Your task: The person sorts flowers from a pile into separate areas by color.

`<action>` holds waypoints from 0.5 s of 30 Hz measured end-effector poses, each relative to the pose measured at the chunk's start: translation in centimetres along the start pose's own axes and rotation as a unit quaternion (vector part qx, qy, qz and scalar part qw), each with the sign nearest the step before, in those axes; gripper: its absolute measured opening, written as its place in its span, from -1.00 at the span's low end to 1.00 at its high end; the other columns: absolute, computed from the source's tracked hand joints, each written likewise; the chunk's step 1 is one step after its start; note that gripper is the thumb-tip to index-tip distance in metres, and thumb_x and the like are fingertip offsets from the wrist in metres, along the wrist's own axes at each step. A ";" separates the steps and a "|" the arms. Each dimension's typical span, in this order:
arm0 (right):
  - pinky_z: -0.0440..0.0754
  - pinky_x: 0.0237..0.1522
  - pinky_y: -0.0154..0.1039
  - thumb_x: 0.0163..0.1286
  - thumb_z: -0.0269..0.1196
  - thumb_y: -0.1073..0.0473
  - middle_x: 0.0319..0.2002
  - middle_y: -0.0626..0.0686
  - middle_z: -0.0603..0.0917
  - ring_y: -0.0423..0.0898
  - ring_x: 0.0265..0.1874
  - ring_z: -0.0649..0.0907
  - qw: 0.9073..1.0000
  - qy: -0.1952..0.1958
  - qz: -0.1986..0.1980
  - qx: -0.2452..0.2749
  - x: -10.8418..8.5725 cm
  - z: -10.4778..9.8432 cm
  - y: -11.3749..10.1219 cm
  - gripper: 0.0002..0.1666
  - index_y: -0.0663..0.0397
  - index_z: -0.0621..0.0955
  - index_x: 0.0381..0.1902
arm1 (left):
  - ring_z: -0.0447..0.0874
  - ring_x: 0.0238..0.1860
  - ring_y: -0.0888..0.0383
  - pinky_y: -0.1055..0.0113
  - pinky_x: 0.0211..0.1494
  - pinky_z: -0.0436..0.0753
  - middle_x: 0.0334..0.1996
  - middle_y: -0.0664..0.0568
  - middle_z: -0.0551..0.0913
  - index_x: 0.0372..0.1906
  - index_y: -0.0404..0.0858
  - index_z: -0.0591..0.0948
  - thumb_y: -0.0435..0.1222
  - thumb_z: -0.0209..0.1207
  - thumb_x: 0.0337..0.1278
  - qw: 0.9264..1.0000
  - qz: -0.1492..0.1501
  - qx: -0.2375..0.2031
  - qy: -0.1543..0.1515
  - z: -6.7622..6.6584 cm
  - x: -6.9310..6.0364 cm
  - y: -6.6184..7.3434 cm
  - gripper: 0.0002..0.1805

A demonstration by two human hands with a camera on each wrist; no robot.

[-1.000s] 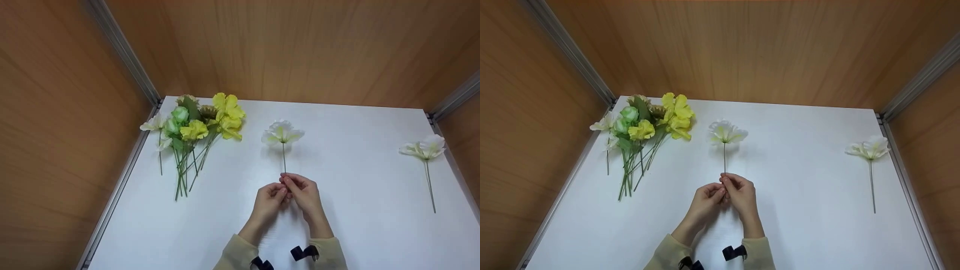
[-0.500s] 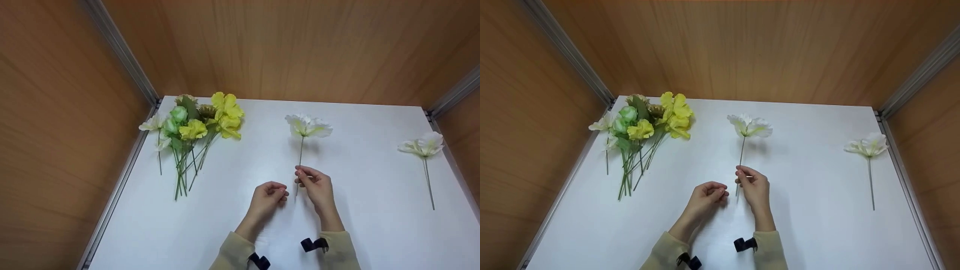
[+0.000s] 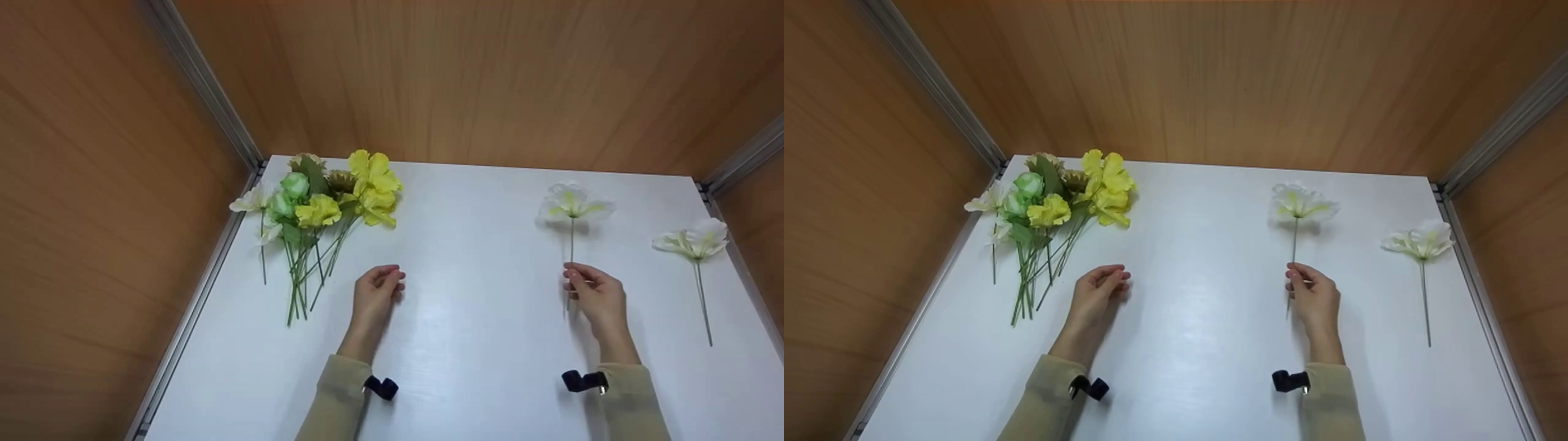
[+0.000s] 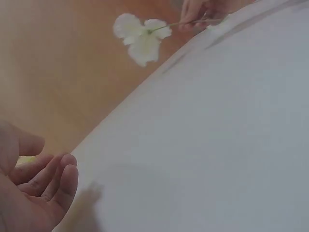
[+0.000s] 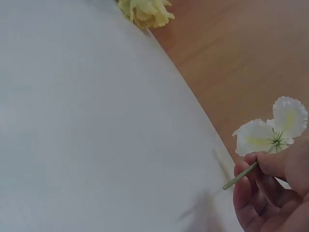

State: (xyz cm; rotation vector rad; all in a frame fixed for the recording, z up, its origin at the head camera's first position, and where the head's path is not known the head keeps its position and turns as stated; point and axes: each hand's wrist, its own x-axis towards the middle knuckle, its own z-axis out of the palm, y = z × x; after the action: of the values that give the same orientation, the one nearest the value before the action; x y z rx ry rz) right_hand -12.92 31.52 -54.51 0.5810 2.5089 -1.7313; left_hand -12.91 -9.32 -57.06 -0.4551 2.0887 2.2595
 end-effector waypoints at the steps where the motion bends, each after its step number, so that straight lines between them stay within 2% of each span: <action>1: 0.74 -0.14 -0.44 0.73 0.21 0.12 0.07 0.08 0.80 -0.29 -0.18 0.74 1.000 0.005 0.002 -0.006 0.3 -0.8 0.3 -0.54 0.24 0.64 0.42 | 0.83 -0.14 -0.05 0.26 -0.08 0.79 -0.04 -0.29 0.81 0.19 -0.50 0.67 -0.38 0.28 0.57 1.000 -0.005 -0.002 0.010 -0.6 0.3 0.2 -0.71; 5: 0.73 -0.16 -0.47 0.75 0.17 0.12 -0.02 -0.07 0.80 -0.34 -0.21 0.73 0.999 0.025 0.007 -0.037 1.2 -4.0 1.4 -0.53 0.27 0.61 0.43 | 0.80 -0.10 -0.05 0.25 -0.05 0.78 0.01 -0.28 0.79 0.23 -0.43 0.68 -0.33 0.28 0.60 0.999 -0.024 -0.003 0.049 -3.0 1.4 1.1 -0.70; 10: 0.71 -0.22 -0.51 0.76 0.13 0.10 -0.14 -0.26 0.76 -0.42 -0.26 0.71 0.995 0.049 0.019 -0.084 2.0 -7.7 3.0 -0.50 0.28 0.59 0.45 | 0.79 -0.10 -0.05 0.27 -0.04 0.78 0.02 -0.27 0.78 0.27 -0.43 0.66 -0.32 0.26 0.61 0.997 -0.019 0.008 0.080 -5.5 2.3 1.8 -0.67; 12: 0.70 -0.23 -0.52 0.77 0.12 0.07 -0.10 -0.23 0.75 -0.45 -0.27 0.69 0.993 0.055 0.030 -0.099 2.2 -8.8 3.5 -0.48 0.26 0.58 0.48 | 0.79 -0.10 -0.07 0.28 -0.06 0.77 0.02 -0.30 0.78 0.28 -0.45 0.65 -0.33 0.26 0.61 0.996 -0.012 0.006 0.086 -6.3 2.4 1.9 -0.65; 15: 0.70 -0.23 -0.53 0.78 0.10 0.05 0.07 0.00 0.72 -0.48 -0.28 0.65 0.990 0.057 0.047 -0.116 2.3 -10.2 4.2 -0.45 0.26 0.54 0.51 | 0.79 -0.09 -0.08 0.28 -0.04 0.78 0.04 -0.30 0.78 0.30 -0.45 0.64 -0.32 0.26 0.61 0.995 -0.010 0.007 0.096 -7.4 2.6 2.1 -0.63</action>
State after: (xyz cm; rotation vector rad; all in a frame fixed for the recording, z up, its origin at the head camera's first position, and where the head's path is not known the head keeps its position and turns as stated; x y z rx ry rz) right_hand -11.91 42.75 -55.00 0.7844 2.6608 -1.3862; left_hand -14.42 -17.21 -56.08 -0.7142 2.1721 2.2714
